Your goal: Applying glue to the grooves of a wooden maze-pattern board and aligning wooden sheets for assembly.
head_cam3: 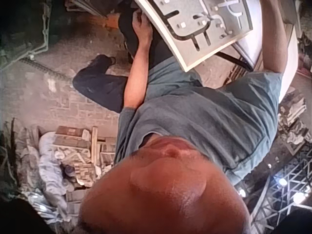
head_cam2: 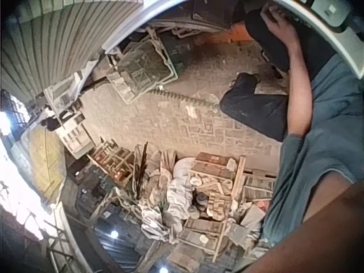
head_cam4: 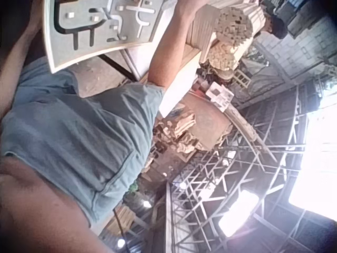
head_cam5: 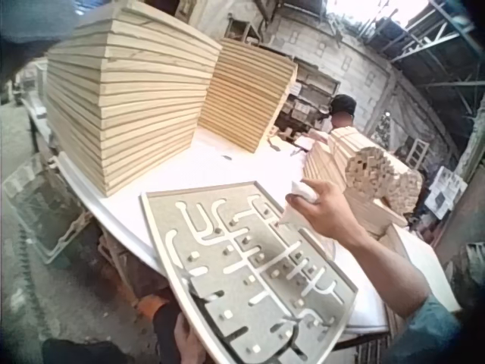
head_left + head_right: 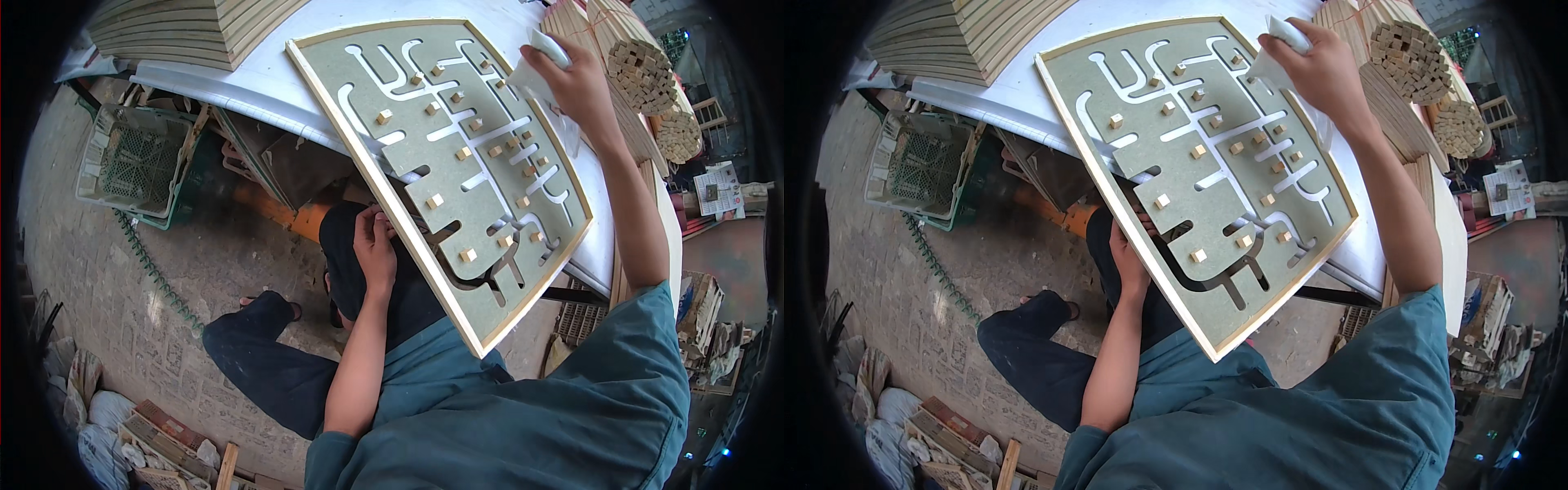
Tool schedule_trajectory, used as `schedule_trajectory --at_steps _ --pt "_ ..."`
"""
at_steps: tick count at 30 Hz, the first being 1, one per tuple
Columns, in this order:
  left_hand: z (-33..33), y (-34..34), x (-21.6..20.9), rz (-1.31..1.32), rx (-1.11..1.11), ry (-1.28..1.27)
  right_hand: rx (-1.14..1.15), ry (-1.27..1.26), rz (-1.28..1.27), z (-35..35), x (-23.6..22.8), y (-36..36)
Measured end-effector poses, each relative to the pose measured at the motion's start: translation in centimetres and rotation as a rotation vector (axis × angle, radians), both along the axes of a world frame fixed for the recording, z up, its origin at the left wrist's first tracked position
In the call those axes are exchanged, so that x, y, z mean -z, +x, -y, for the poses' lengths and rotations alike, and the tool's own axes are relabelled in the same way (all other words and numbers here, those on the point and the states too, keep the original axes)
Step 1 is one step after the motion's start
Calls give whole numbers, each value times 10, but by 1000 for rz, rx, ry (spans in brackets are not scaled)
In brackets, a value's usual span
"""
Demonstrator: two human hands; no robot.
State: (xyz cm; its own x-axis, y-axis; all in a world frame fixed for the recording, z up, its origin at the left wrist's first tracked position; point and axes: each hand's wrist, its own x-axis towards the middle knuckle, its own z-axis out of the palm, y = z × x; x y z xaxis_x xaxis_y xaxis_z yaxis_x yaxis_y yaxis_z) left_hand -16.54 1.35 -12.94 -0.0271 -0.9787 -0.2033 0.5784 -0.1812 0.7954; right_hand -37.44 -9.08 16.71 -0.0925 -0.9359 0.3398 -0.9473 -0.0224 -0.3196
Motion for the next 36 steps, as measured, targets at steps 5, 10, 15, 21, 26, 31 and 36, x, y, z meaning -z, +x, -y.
schedule_trajectory --at_steps 5,10,15,21,26,31,36 --pt "0 1 2 67 -5 2 123 -18 -95 34 6 -22" --pt "-1 0 1 40 0 10 140 2 -52 54 18 -30" --pt "-1 1 5 31 3 9 145 59 -56 63 26 -31" --pt "-1 -1 4 39 10 4 113 -11 -122 68 38 -44" --pt "-1 1 -1 44 2 15 150 42 -49 67 34 -33" --pt "-1 0 0 55 0 15 125 -24 -91 70 40 -41" --pt "0 2 -2 41 0 27 159 19 -22 60 21 -34"
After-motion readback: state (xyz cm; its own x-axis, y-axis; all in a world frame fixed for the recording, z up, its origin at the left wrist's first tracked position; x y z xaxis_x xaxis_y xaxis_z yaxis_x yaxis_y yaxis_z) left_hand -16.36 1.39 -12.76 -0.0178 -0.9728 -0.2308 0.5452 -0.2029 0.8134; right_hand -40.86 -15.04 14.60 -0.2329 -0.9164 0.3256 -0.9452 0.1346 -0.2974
